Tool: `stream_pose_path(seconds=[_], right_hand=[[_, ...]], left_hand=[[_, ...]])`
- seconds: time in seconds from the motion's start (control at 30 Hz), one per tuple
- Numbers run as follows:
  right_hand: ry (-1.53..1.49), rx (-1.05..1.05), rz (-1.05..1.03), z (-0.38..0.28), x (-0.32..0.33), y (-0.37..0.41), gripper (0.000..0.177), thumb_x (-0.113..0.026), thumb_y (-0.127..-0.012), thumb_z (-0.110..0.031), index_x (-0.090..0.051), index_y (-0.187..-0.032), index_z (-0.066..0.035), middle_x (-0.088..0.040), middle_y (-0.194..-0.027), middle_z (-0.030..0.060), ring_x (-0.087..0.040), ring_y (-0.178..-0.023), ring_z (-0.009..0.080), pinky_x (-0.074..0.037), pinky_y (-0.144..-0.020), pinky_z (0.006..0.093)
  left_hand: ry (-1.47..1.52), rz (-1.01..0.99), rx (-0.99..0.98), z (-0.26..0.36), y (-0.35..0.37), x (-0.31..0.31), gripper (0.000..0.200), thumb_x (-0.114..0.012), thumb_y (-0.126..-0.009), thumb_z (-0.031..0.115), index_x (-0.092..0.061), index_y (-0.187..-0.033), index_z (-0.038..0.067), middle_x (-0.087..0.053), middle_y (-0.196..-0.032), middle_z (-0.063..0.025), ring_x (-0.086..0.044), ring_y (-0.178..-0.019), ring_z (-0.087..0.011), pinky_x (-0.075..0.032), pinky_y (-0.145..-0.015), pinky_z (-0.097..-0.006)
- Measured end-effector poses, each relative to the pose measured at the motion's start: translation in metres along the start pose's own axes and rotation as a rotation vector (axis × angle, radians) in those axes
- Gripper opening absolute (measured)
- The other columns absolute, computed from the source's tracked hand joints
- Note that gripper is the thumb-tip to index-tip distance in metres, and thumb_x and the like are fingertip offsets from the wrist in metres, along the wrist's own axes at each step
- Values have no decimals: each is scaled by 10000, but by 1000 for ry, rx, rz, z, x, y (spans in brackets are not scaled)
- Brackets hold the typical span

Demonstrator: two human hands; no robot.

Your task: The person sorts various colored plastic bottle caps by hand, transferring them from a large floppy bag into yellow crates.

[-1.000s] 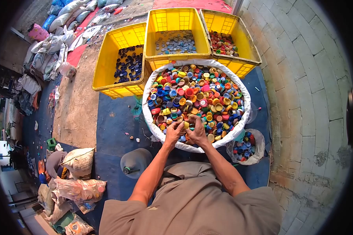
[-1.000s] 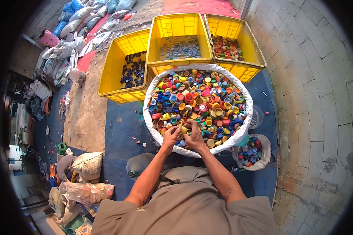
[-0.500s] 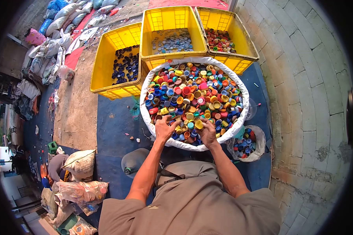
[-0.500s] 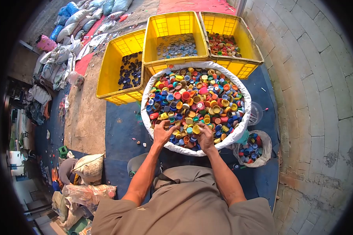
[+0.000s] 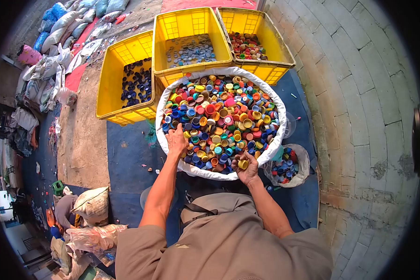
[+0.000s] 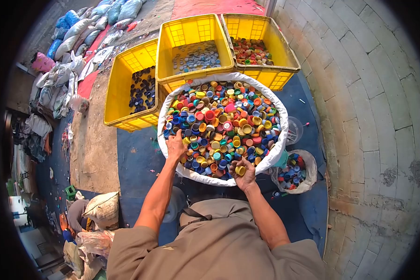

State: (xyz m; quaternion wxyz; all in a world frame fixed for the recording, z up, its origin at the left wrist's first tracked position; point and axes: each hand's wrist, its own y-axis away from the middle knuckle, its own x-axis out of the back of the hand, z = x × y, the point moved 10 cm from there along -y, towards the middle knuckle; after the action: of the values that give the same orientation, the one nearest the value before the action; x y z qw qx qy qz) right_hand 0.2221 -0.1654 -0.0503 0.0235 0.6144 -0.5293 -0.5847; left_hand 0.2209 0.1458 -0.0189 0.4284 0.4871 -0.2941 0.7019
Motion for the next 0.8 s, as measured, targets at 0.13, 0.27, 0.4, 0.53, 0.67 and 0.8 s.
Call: stream_pose_path(seconds=[0.13,0.27,0.4,0.53,0.67,0.8], right_hand=[[59,-8,7,3,2,5,335,-577,-906,-325,-550,-678,-82,-633,-869,84,-620,-688,205,-524,-615,339],[122,-13,37,5,4,6,331,-612,-892,-317,-536,-670,-84,-606,-863,82,-603,-652,179,-506,-579,309],[461,56,57,-4,5,-4,340,-664,-868,-306,-545,-645,-78,-608,-785,78,-572,-550,153,-463,-521,275],[1216,325,80,-28,-22,-22,304,-731,-816,-297,-634,-813,-8,-642,-714,63,-598,-622,122,-485,-585,284],[1859,894,-154,-34,-94,-15,207,-674,-777,-129,-639,-972,-66,-605,-901,148,-636,-821,327,-512,-685,428],[2067,871,-237,-19,-118,-29,190,-646,-796,-114,-638,-986,-121,-563,-1005,152,-629,-802,356,-516,-682,437]], left_hand=[[-10,-44,-21,-3,-4,-12,579,-662,-677,77,-504,-1234,57,-650,-890,-148,-564,-922,-336,-394,-779,-443],[47,-7,-52,0,-1,-8,576,-721,-667,120,-534,-1209,70,-652,-919,-156,-573,-947,-341,-412,-804,-444],[302,122,9,-10,2,4,495,-759,-724,161,-569,-1167,48,-659,-945,-131,-620,-924,-287,-480,-785,-398],[1519,-80,586,-28,27,-20,294,-648,-876,138,-572,-1138,27,-647,-971,-56,-653,-818,-174,-545,-709,-292],[2102,-122,602,-10,49,-5,260,-568,-877,155,-555,-1113,45,-605,-1021,-124,-615,-943,-251,-531,-852,-364],[2334,-125,588,1,63,1,272,-519,-882,145,-571,-1097,-13,-610,-1058,-163,-613,-940,-279,-520,-882,-396]])
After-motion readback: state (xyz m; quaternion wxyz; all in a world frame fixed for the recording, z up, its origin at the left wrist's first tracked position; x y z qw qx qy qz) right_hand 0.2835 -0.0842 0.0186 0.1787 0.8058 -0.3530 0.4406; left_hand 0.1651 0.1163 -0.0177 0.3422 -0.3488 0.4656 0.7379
